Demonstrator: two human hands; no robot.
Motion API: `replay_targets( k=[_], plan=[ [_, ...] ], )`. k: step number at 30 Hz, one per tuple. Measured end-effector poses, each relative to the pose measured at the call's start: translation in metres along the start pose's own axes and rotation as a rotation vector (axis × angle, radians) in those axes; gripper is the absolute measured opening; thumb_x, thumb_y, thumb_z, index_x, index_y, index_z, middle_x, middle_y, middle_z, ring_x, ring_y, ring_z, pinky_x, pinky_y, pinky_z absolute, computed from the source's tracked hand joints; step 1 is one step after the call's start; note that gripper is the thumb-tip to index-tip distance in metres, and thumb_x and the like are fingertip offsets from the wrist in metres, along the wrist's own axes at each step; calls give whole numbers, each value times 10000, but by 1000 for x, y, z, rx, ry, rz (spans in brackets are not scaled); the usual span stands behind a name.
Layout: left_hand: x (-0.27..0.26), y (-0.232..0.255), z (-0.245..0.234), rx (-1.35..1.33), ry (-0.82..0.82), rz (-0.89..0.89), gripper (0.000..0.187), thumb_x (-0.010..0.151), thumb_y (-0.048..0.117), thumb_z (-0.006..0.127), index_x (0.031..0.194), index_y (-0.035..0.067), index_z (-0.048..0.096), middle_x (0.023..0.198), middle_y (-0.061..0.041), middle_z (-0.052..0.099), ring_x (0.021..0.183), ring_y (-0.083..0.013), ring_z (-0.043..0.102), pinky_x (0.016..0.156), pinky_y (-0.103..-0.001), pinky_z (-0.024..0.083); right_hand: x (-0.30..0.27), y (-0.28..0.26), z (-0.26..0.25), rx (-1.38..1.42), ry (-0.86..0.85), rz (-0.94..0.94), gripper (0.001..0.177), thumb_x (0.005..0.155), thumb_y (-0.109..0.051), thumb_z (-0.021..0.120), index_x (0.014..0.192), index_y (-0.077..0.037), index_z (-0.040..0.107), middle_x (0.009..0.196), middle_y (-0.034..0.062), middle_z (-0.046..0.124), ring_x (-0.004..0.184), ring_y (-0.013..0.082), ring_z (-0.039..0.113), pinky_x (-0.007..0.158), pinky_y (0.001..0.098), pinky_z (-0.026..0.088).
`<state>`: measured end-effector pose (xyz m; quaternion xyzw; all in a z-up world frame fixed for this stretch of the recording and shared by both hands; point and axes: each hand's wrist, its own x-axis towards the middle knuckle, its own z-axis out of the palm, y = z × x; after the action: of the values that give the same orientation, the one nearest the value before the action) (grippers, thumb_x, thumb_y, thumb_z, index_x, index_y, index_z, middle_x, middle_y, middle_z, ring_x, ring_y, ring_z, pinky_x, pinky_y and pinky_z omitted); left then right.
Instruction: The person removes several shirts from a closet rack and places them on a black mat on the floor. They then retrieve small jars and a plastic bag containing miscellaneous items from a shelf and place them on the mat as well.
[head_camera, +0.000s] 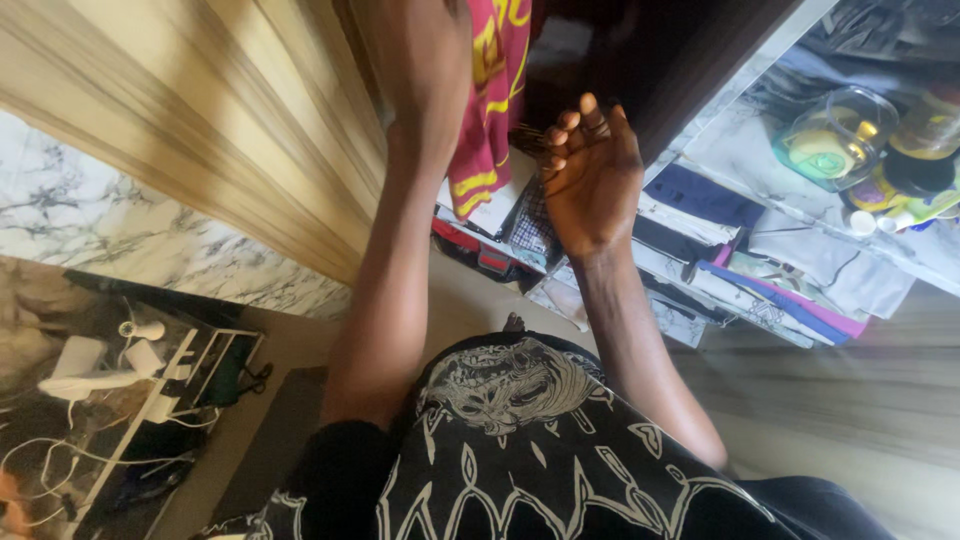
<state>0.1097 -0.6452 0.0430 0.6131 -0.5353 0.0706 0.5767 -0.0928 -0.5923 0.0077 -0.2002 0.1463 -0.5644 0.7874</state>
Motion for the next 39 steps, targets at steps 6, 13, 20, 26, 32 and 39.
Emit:
replay_targets(
  k=[6, 13, 20, 26, 32, 39],
  plan=[
    [-73, 30, -80, -82, -42, -8, 293, 1101, 125, 625, 1366, 32, 542, 1122, -262, 697, 1017, -455, 680, 794, -503, 536, -28, 19, 11, -55, 45, -23, 327, 1121, -354, 446, 1122, -101, 652, 985, 46, 667, 885, 168, 624, 741, 282, 495],
    [-181, 47, -169, -71, -254, -308, 121, 1041, 63, 594, 1154, 32, 565, 823, -185, 666, 740, -375, 726, 609, -477, 512, -79, 43, 20, -33, -4, 49, 402, 1132, -383, 416, 1221, -52, 627, 1089, 87, 691, 1008, 215, 672, 813, 303, 528],
    [-288, 21, -223, 18, -395, -283, 152, 1020, 104, 639, 1136, 13, 600, 865, -190, 697, 711, -370, 710, 630, -474, 530, -136, 66, 29, -293, 90, 40, 451, 1095, -357, 412, 1372, -27, 544, 1234, 134, 650, 1098, 234, 664, 887, 342, 552],
    [-353, -1, -260, 195, -398, -89, 305, 961, 160, 697, 1206, -14, 647, 924, -206, 710, 796, -390, 695, 699, -488, 536, -165, 83, 12, -529, 235, 23, 413, 1042, -164, 539, 1425, -30, 460, 1117, 111, 627, 1000, 229, 640, 870, 391, 569],
    [-346, 26, -291, 192, -614, -82, 308, 953, 180, 716, 1201, 10, 649, 971, -189, 724, 830, -372, 697, 690, -477, 531, -197, 97, 10, -414, 300, 69, 561, 962, -2, 583, 1487, -43, 389, 1056, 106, 625, 950, 234, 672, 870, 427, 595],
    [-330, 101, -314, 124, -558, -44, 364, 969, 211, 686, 1265, 23, 589, 973, -201, 709, 881, -372, 702, 761, -456, 557, -250, 103, 15, -417, 122, 108, 623, 980, 34, 602, 1543, -29, 345, 1034, 124, 613, 909, 232, 666, 861, 449, 599]
  ],
)
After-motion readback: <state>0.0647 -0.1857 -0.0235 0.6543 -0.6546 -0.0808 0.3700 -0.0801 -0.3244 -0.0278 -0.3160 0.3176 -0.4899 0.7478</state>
